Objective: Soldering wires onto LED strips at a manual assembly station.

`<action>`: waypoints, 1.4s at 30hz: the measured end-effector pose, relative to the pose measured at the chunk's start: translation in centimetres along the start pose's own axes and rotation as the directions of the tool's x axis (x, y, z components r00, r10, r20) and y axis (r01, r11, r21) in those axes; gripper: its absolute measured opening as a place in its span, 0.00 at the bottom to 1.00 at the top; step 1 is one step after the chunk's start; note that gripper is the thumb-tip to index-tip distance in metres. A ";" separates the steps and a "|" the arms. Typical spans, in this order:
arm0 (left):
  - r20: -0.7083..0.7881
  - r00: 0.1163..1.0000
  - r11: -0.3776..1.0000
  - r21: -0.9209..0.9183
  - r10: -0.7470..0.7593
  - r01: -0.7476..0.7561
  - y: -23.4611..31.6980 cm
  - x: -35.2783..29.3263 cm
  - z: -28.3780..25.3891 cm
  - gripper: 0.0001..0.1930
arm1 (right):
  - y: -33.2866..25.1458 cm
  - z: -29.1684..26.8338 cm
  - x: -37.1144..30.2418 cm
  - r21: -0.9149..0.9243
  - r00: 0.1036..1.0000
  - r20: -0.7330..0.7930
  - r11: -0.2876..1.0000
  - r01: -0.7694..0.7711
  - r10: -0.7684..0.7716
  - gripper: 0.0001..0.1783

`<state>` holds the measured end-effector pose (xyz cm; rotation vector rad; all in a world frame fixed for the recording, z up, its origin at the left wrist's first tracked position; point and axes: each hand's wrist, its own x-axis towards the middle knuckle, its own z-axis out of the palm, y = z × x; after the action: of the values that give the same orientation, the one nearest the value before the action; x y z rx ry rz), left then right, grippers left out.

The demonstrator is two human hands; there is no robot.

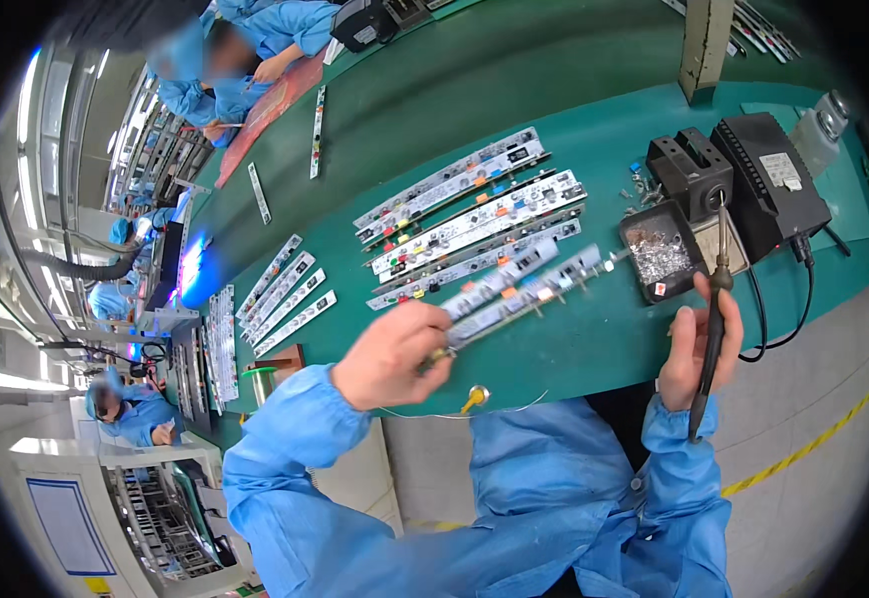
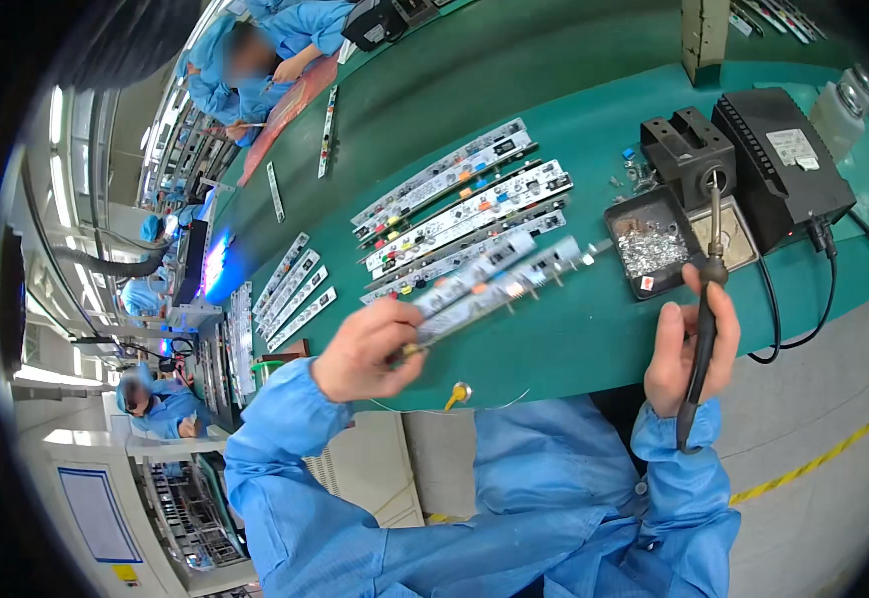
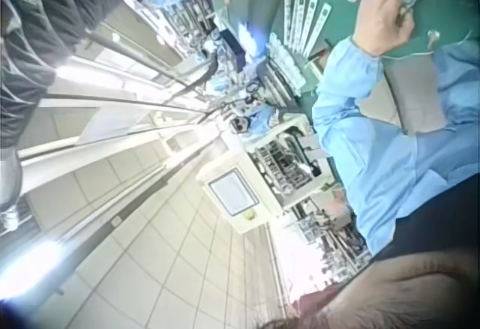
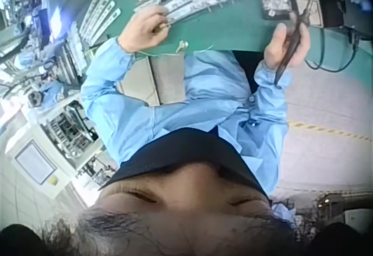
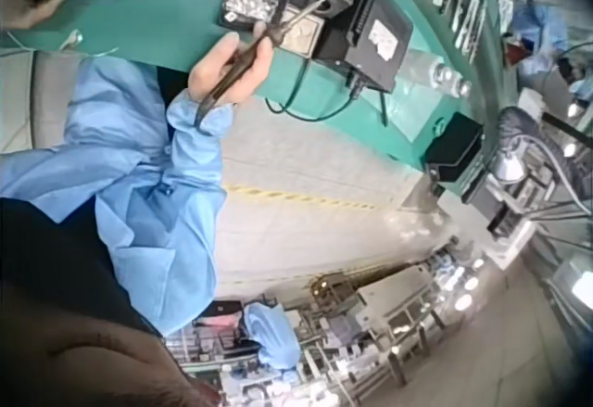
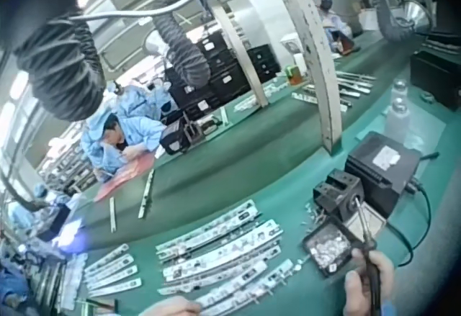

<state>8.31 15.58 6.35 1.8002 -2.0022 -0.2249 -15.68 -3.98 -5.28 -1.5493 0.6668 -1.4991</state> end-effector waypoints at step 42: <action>-0.459 0.885 0.966 0.187 -0.072 0.176 0.3 -6.8 3.9 0.21 | -1.3 -0.4 -0.2 -0.185 0.991 -0.051 0.974 -0.128 0.120 0.25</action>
<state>6.76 21.62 1.57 1.9040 -1.6318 0.3688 -16.32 -3.25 -4.32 -1.5899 0.9342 -1.4093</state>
